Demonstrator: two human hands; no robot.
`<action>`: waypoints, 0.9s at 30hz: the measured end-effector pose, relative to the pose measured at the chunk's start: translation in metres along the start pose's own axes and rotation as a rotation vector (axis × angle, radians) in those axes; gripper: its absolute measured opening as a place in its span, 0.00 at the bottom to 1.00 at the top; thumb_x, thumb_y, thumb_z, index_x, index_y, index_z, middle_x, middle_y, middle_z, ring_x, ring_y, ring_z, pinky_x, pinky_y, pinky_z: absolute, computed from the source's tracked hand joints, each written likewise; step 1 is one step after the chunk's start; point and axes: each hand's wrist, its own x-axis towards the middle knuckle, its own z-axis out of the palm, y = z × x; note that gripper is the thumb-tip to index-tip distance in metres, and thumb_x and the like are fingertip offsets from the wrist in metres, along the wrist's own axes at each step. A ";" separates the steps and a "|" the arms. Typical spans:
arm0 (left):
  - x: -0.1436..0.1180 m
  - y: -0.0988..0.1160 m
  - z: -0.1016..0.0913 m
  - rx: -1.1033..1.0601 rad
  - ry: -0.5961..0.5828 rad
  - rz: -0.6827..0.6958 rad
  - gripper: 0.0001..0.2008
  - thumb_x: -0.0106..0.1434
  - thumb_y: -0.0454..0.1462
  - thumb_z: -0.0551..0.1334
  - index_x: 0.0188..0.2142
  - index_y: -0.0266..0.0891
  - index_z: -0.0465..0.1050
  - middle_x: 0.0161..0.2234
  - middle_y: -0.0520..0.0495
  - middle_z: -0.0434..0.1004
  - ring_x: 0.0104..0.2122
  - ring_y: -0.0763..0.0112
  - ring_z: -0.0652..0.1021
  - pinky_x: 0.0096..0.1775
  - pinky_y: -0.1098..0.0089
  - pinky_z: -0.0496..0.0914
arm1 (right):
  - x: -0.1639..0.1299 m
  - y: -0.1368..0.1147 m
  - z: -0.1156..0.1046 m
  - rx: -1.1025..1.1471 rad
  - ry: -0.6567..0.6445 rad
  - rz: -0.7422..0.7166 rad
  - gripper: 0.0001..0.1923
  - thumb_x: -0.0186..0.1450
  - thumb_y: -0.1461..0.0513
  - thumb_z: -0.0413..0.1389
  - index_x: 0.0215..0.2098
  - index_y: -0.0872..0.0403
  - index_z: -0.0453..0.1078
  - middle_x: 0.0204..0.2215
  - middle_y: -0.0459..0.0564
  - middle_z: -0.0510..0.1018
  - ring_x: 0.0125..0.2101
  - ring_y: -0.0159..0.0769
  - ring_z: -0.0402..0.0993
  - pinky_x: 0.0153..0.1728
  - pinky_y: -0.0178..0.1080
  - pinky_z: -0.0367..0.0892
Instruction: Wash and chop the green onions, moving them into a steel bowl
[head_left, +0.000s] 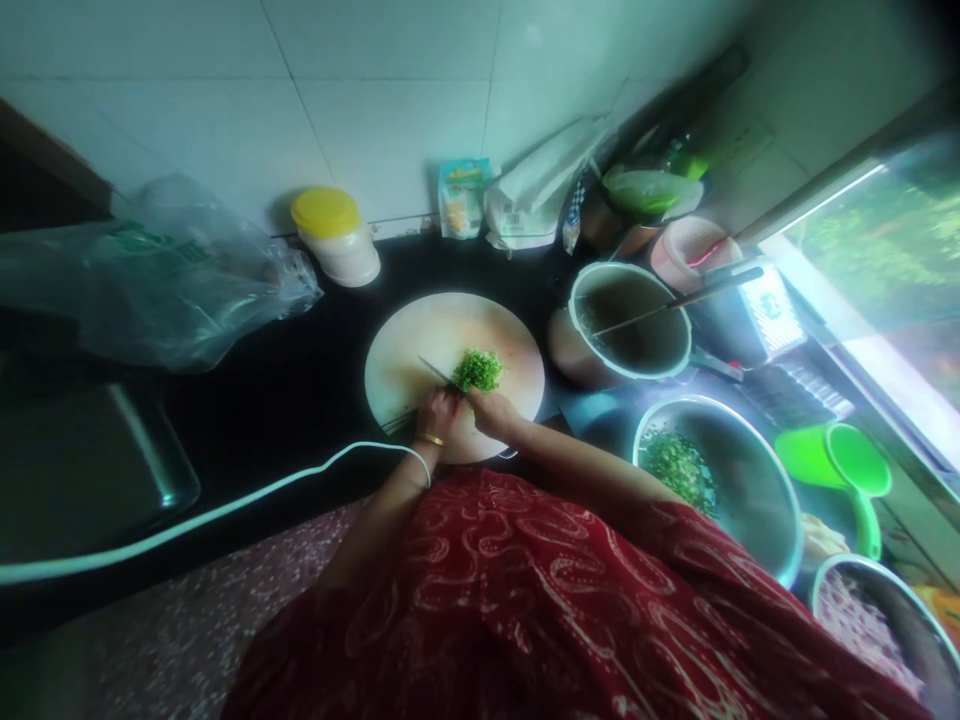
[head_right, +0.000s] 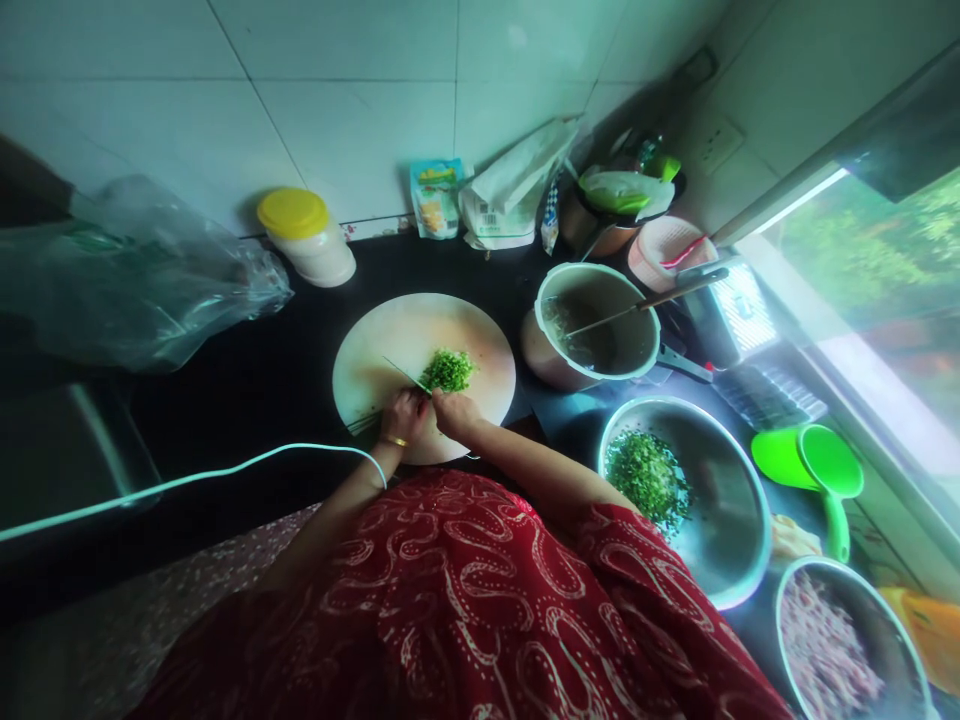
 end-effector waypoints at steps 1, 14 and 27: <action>-0.001 0.000 -0.002 0.006 -0.001 0.009 0.11 0.68 0.35 0.52 0.37 0.38 0.74 0.36 0.40 0.76 0.37 0.61 0.74 0.39 0.64 0.68 | 0.002 0.000 0.002 0.005 0.009 -0.002 0.21 0.65 0.68 0.45 0.56 0.57 0.59 0.42 0.59 0.78 0.44 0.45 0.76 0.40 0.40 0.69; -0.008 0.000 -0.006 0.033 -0.043 0.032 0.13 0.69 0.34 0.50 0.44 0.39 0.73 0.41 0.39 0.76 0.40 0.59 0.74 0.41 0.62 0.66 | -0.016 0.003 0.004 -0.032 0.035 -0.030 0.19 0.64 0.69 0.44 0.53 0.58 0.62 0.41 0.60 0.79 0.43 0.47 0.76 0.40 0.42 0.69; -0.007 -0.003 -0.003 0.013 -0.018 0.009 0.10 0.67 0.34 0.52 0.40 0.38 0.73 0.36 0.40 0.76 0.37 0.59 0.75 0.39 0.63 0.66 | -0.007 -0.004 0.001 -0.030 0.005 -0.025 0.19 0.65 0.69 0.45 0.54 0.57 0.61 0.41 0.59 0.78 0.44 0.45 0.76 0.41 0.40 0.69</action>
